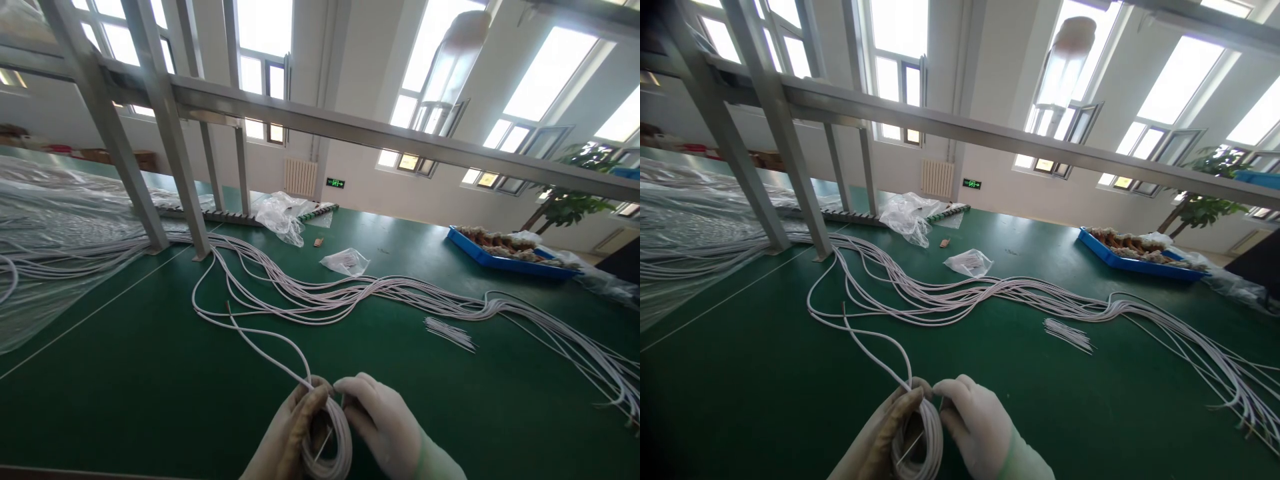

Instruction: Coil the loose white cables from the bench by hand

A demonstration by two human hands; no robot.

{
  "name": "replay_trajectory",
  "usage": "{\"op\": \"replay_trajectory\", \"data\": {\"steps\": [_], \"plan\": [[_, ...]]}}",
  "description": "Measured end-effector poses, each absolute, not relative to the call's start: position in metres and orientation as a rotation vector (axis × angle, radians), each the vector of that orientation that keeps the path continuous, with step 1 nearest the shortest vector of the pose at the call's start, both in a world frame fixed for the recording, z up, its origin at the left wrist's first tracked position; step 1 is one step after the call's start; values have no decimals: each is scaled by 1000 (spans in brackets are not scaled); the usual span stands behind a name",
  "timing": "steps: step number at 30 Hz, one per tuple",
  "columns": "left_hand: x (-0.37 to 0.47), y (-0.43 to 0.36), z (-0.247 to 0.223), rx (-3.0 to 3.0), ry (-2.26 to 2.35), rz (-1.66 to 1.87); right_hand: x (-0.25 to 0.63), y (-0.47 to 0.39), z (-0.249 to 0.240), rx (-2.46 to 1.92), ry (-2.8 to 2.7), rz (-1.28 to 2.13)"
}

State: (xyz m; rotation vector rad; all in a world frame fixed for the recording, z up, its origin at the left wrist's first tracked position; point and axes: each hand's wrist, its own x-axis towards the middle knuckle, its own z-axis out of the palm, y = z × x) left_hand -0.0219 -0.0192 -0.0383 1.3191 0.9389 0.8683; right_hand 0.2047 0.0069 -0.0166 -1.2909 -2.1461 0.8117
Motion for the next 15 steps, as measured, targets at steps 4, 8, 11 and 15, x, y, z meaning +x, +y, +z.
{"op": "replay_trajectory", "data": {"steps": [4,8,11,15], "plan": [[-18,-17,-31,1299,940,912,203,5,-7,-1267,-2107,871],[-5,-16,-22,936,878,974,201,-1,7,-1242,-2037,987],[1,-12,-17,725,848,974,191,-9,10,-1308,-1921,1041],[2,-6,-17,655,853,931,173,-17,6,-1568,-1793,989]]}}
